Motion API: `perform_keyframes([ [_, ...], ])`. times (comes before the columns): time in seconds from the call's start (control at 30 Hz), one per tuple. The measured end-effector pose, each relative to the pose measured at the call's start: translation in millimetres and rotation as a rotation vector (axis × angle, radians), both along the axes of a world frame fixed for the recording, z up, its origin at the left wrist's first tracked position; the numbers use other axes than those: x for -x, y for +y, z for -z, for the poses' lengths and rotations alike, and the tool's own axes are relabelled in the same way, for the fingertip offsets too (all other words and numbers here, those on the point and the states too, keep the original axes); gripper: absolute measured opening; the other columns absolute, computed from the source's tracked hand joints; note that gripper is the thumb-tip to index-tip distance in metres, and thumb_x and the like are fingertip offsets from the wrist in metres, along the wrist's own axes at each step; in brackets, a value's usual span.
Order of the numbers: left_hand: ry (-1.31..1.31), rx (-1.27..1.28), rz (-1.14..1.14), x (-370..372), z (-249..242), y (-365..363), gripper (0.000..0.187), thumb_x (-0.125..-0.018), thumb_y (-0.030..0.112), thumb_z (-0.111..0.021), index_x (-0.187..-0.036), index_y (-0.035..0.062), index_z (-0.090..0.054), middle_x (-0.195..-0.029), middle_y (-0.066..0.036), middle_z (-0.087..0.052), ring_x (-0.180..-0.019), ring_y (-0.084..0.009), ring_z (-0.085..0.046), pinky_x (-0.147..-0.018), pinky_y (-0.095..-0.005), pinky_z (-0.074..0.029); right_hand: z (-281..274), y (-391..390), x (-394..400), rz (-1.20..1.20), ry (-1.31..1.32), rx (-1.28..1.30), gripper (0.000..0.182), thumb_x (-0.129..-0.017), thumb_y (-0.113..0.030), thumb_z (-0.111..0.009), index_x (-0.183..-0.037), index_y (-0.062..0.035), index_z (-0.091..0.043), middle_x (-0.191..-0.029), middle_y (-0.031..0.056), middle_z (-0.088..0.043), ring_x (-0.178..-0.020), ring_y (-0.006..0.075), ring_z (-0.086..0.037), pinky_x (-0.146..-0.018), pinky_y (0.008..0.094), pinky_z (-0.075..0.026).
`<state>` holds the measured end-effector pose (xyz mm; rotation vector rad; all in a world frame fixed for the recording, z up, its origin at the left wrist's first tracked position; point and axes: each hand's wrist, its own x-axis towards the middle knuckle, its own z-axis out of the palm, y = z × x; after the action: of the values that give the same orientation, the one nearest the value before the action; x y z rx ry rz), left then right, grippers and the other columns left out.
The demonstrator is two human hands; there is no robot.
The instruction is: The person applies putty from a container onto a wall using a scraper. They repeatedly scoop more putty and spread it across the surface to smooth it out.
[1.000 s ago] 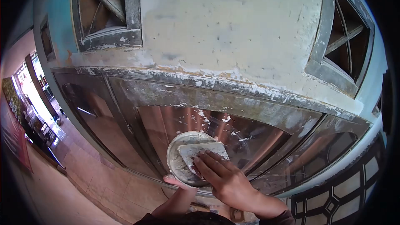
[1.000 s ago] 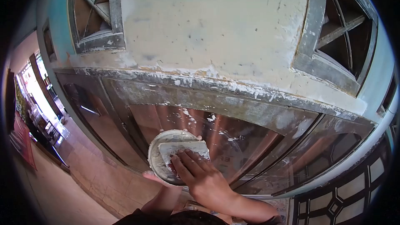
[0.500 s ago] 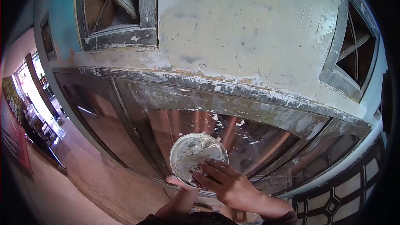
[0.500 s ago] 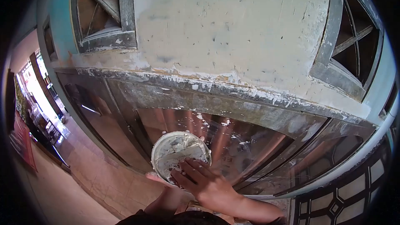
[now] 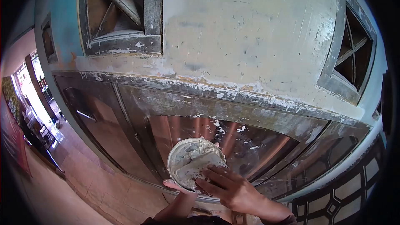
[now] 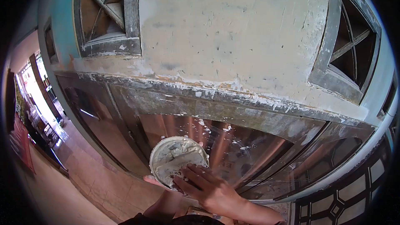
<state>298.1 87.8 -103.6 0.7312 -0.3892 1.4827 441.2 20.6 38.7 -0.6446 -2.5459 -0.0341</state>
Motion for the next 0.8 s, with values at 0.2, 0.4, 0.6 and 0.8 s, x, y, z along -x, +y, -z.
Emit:
perform_keyframes([
  [0.2,-0.022,0.095,0.033,2,-26,-12,0.156,-0.046,0.104,-0.055,-0.163,0.0108,-0.014,-0.165,-0.026,-0.02,-0.149,-0.048,-0.025,-0.118,-0.0647,-0.029,3,5,3,-0.022,0.027,0.025,0.061,-0.076,-0.004,-0.07,-0.137,-0.0101,-0.062,-0.135,0.0174,-0.062,-0.125,0.0362,-0.062,-0.105,0.0473,-0.052],
  [0.4,-0.085,-0.069,-0.009,2,-9,0,0.155,-0.046,0.105,-0.054,-0.164,0.0135,-0.012,-0.165,-0.024,-0.021,-0.149,-0.0485,-0.026,-0.117,-0.0671,-0.029,-10,3,-1,-0.014,0.035,0.002,0.054,-0.085,-0.01,-0.061,-0.14,-0.01,-0.059,-0.135,0.0171,-0.061,-0.123,0.0359,-0.061,-0.103,0.0445,-0.053],
  [0.6,-0.015,0.043,-0.055,5,-23,-10,0.124,-0.065,0.096,-0.055,-0.158,0.017,-0.035,-0.16,-0.015,-0.038,-0.148,-0.0427,-0.032,-0.12,-0.0624,-0.028,-2,-2,-1,-0.045,0.035,0.028,0.058,-0.079,-0.008,-0.069,-0.137,-0.0104,-0.063,-0.134,0.0182,-0.063,-0.124,0.0371,-0.062,-0.103,0.0465,-0.054],
  [0.8,-0.114,0.056,0.012,4,-16,-7,0.117,-0.073,0.093,-0.051,-0.159,0.0159,-0.032,-0.16,-0.017,-0.037,-0.148,-0.0435,-0.031,-0.12,-0.0614,-0.029,0,-2,0,-0.04,0.015,-0.017,0.059,-0.076,-0.01,-0.072,-0.134,-0.0104,-0.065,-0.132,0.0174,-0.065,-0.123,0.0361,-0.063,-0.104,0.0457,-0.053],
])
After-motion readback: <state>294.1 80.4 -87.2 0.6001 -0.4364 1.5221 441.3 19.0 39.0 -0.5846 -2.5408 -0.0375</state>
